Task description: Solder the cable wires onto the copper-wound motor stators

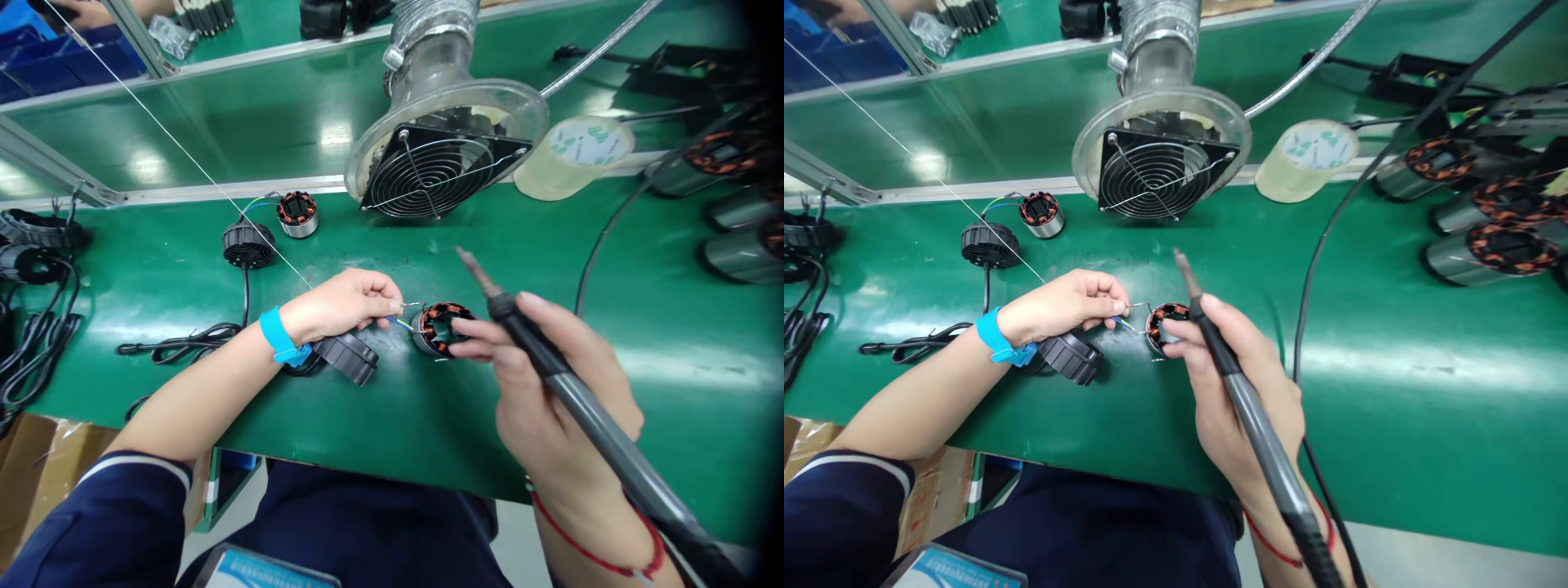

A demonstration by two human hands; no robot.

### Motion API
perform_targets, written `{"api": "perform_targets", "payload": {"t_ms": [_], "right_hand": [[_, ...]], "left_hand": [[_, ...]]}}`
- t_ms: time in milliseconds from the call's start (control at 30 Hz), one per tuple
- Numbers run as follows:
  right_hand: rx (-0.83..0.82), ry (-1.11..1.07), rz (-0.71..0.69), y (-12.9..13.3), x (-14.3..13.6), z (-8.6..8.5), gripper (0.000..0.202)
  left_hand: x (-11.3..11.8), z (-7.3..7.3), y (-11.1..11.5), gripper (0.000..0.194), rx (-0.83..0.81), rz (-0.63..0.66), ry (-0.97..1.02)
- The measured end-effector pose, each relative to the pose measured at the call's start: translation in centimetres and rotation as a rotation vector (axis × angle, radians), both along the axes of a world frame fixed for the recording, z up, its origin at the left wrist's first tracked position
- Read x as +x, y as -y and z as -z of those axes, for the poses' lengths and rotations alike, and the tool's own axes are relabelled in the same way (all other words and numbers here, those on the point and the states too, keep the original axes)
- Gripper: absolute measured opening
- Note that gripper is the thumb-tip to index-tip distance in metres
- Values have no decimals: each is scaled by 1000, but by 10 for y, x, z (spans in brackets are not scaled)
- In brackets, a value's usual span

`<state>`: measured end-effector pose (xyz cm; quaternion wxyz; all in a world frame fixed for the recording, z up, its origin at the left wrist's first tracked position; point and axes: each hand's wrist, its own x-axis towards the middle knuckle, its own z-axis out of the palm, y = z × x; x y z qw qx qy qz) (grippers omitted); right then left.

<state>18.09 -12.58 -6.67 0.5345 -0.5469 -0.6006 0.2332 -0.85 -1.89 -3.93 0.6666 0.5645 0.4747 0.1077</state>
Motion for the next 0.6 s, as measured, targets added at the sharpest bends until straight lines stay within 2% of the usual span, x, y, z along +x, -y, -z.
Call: {"api": "perform_targets", "payload": {"t_ms": [100, 233, 433, 600], "right_hand": [[-96, 151, -22, -16, 2, -9, 31], [-130, 234, -117, -29, -3, -2, 38], [-102, 228, -102, -27, -12, 12, 35], [-37, 216, -39, -23, -15, 17, 45]], "left_hand": [[1, 0, 0, 9, -1, -5, 1], [1, 0, 0, 9, -2, -10, 6], [0, 1, 0, 10, -3, -13, 34], [3, -5, 4, 12, 7, -47, 23]]}}
